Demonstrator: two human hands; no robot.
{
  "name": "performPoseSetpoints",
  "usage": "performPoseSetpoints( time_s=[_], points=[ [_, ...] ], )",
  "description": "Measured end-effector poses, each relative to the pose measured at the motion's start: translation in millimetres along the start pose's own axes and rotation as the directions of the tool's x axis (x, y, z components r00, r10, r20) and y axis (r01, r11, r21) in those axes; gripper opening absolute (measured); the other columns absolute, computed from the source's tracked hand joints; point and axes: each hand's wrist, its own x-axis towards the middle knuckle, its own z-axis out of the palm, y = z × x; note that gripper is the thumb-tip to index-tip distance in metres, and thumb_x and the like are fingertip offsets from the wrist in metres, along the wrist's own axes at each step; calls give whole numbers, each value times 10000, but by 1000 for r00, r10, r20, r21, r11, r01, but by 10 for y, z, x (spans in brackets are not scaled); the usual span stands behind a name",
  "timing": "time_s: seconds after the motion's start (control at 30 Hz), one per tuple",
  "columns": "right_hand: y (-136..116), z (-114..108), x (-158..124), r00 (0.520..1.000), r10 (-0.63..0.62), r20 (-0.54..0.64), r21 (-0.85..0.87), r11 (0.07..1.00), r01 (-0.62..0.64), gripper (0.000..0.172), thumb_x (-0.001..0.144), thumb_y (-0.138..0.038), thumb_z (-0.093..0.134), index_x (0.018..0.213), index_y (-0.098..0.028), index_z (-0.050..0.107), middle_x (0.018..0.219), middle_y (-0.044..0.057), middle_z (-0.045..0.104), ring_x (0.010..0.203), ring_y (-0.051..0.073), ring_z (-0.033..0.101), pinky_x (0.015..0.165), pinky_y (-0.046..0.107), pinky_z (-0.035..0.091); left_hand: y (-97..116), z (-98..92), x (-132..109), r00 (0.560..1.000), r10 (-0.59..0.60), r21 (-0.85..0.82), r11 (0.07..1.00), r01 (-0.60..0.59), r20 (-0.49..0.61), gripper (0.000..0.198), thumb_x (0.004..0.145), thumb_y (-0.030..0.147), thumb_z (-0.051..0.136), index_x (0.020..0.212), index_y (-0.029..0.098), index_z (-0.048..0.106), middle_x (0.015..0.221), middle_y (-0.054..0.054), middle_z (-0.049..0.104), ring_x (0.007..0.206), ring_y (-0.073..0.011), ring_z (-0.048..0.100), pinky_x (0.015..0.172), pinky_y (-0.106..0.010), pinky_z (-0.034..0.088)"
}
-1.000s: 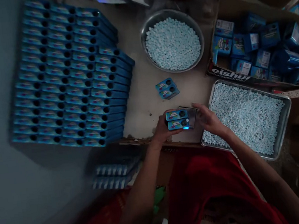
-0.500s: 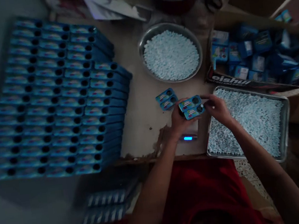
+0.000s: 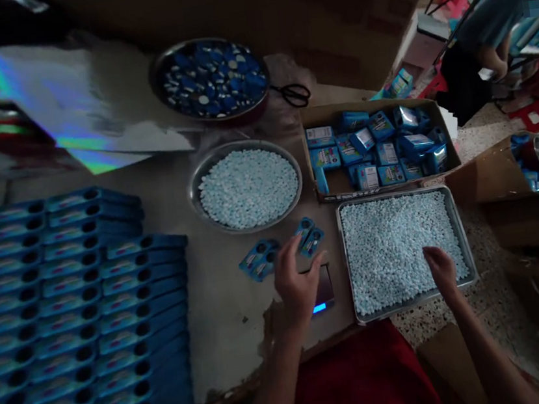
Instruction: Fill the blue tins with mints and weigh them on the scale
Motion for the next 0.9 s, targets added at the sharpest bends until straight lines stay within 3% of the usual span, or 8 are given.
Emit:
performPoseSetpoints(
  time_s=[0.1, 0.2, 0.3, 0.43, 0.57, 0.67, 0.77, 0.9],
  points=[
    [102, 54, -297, 994, 47, -102, -16, 999, -49, 330, 915, -568, 641, 874, -266, 767, 828, 114, 802, 688, 332, 745, 618, 518, 639, 195, 405, 949, 936, 222, -13, 974, -228, 274, 257, 885, 328, 876, 1117, 271, 782, 1123, -112, 764, 1169, -365, 708, 1183, -548, 518],
    [-124, 320, -164, 985, -33, -167, -12, 999, 32, 274, 963, -504, 639, 1009, -272, 778, 997, 130, 813, 848, 329, 769, 766, 542, 663, 250, 1159, 2056, 852, 84, 113, 980, -165, 517, 514, 679, 332, 1025, 1069, 156, 740, 1188, -192, 725, 1287, -465, 639, 1219, -641, 449],
    [-665, 613, 599, 922, -324, -211, 9, 943, 333, 222, 1022, -403, 622, 1140, -268, 754, 1094, 125, 798, 1013, 300, 752, 953, 530, 632, 306, 1749, 2633, 776, -91, 333, 929, -159, 624, 823, 521, 385, 1095, 1159, 59, 692, 1320, -291, 668, 1404, -552, 526, 1219, -766, 358],
    [-1485, 1098, 2098, 895, -445, -19, -24, 896, 444, 370, 1026, -508, 606, 1248, -227, 699, 1149, 135, 775, 972, 282, 739, 946, 494, 609, 440, 1914, 2586, 716, -205, 536, 799, -271, 667, 700, 780, 209, 921, 1380, 0, 626, 1511, -397, 550, 1452, -548, 499, 1195, -776, 351],
    [-2074, 1811, 3073, 959, -185, 216, -327, 911, 249, 795, 944, -688, 697, 1476, -105, 606, 1364, 356, 680, 1273, 477, 695, 1070, 673, 506, 532, 1774, 2490, 748, -225, 577, 778, -248, 624, 624, 808, 122, 825, 1409, 75, 665, 1456, -296, 641, 1399, -437, 589, 1164, -588, 487],
    [-2238, 2151, 3347, 967, -90, 239, -463, 864, 195, 937, 857, -789, 756, 1501, -119, 626, 1450, 436, 597, 1420, 581, 595, 1110, 789, 429, 528, 1607, 2449, 814, -106, 493, 838, -237, 571, 654, 826, 145, 781, 1463, 108, 636, 1489, -246, 631, 1396, -373, 599, 1154, -479, 515],
    [-2201, 2145, 3475, 958, -90, 273, -478, 852, 216, 704, 812, -729, 835, 1258, -191, 752, 1388, 395, 642, 1411, 602, 598, 1068, 867, 406, 552, 1349, 2188, 922, 62, 21, 997, -76, 382, 726, 789, 166, 761, 1497, 146, 602, 1465, -190, 666, 1380, -352, 621, 1208, -494, 492],
    [-2133, 1657, 3358, 981, -112, 157, -472, 864, 174, 463, 807, -518, 926, 1123, -216, 773, 1144, 353, 765, 1261, 537, 715, 1044, 781, 447, 636, 791, 1524, 900, -231, -591, 690, 419, 369, 666, 739, 285, 799, 1393, 242, 679, 1309, -87, 767, 1179, -309, 738, 1074, -478, 589]
  ],
)
